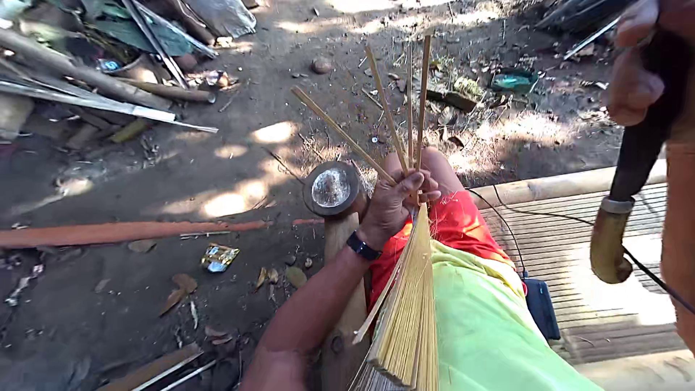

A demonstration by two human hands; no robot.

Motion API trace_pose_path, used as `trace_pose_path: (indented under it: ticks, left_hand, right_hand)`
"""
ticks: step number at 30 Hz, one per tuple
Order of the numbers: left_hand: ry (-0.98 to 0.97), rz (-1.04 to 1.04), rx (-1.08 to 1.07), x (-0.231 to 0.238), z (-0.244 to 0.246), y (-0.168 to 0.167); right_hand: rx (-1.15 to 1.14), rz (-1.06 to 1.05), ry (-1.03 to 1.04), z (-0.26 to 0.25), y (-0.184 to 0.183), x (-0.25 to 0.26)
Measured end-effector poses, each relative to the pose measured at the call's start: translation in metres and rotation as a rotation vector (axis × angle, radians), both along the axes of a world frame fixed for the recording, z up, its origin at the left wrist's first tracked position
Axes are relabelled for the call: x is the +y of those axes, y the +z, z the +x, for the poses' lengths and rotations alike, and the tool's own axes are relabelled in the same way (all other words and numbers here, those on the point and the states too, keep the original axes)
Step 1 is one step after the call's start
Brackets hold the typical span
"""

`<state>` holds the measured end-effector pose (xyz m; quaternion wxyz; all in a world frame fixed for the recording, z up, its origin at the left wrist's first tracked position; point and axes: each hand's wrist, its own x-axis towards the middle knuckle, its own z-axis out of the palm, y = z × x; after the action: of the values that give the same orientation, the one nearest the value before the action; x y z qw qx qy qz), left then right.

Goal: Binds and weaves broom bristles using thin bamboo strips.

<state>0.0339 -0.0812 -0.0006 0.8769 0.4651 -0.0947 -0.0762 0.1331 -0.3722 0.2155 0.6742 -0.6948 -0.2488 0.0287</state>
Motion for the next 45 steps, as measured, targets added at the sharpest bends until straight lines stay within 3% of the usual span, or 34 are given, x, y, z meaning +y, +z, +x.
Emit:
trace_pose_path:
  ticks: [2,5,7,10,16,28,32,39,45]
  left_hand:
    - [-0.012,-0.042,0.033,0.002,-0.001,0.002]
    - [-0.021,-0.137,0.096,0.001,0.01,-0.001]
    - [0.012,-0.238,0.157,-0.005,0.025,0.001]
    - [0.022,-0.275,0.181,-0.006,0.028,0.001]
    - [0.022,-0.277,0.157,-0.005,0.028,-0.004]
    - [-0.04,-0.344,0.154,0.0,0.03,-0.006]
    - [-0.054,-0.324,0.168,0.001,0.033,-0.004]
    - [-0.094,-0.321,0.185,-0.001,0.036,-0.001]
    - [-0.087,-0.307,0.166,0.002,0.036,0.0]
  right_hand:
    - [0.039,-0.178,0.014,-0.015,-0.024,0.005]
    - [0.038,-0.54,0.165,-0.05,-0.089,0.021]
    - [-0.167,-0.723,0.262,-0.06,-0.125,0.028]
    - [-0.397,-0.864,0.355,-0.057,-0.145,0.033]
    - [-0.515,-0.988,0.46,-0.053,-0.148,0.045]
    - [-0.413,-1.059,0.434,-0.055,-0.169,0.065]
    - [-0.352,-1.109,0.395,-0.061,-0.153,0.07]
    - [-0.675,-0.99,0.589,-0.062,-0.111,0.063]
    - [-0.789,-1.011,0.639,-0.061,-0.098,0.067]
